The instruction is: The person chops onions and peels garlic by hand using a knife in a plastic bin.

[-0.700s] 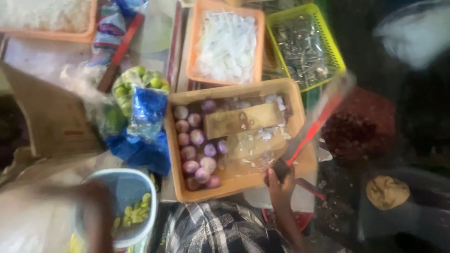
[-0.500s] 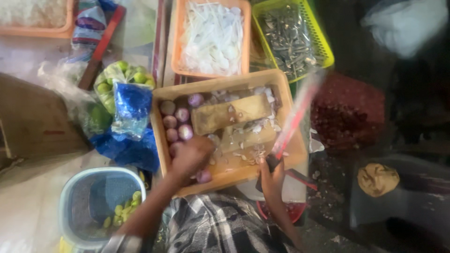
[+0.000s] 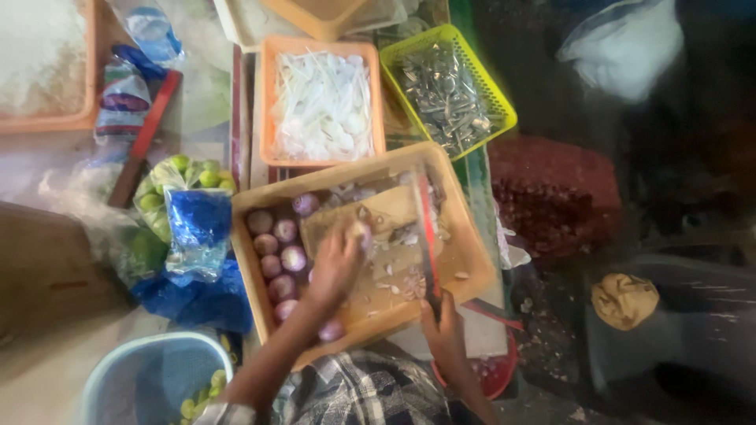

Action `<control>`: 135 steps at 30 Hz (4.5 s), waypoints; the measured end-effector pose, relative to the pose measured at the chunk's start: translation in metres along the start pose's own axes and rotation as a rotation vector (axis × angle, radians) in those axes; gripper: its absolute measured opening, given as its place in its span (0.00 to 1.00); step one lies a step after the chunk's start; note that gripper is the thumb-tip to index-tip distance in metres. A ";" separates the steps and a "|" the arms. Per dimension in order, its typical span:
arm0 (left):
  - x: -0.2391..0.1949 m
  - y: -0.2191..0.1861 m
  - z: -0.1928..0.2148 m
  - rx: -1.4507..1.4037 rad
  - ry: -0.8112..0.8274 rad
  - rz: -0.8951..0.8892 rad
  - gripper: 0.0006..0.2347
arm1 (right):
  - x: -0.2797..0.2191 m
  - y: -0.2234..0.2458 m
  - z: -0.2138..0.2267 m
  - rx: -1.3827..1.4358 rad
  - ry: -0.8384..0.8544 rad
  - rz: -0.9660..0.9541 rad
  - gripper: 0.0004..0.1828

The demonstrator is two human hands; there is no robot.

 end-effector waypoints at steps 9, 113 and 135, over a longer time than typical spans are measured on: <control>0.029 0.031 0.012 -0.045 0.030 -0.122 0.11 | 0.037 0.027 -0.114 -0.375 0.163 0.368 0.20; 0.052 0.043 0.000 -0.311 0.122 -0.035 0.10 | 0.075 0.033 -0.199 -0.515 0.377 0.505 0.25; 0.060 0.028 0.026 -0.523 0.024 -0.168 0.09 | 0.050 0.087 -0.164 -0.535 0.278 0.464 0.18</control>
Point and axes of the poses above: each hand's wrist, its own x-axis towards the middle knuckle, its own z-axis out of the back of the hand, y = z × x, the point moved 10 cm from there along x, towards the middle knuckle, and after that the axes turned 13 degrees about -y, right-handed, at the moved point
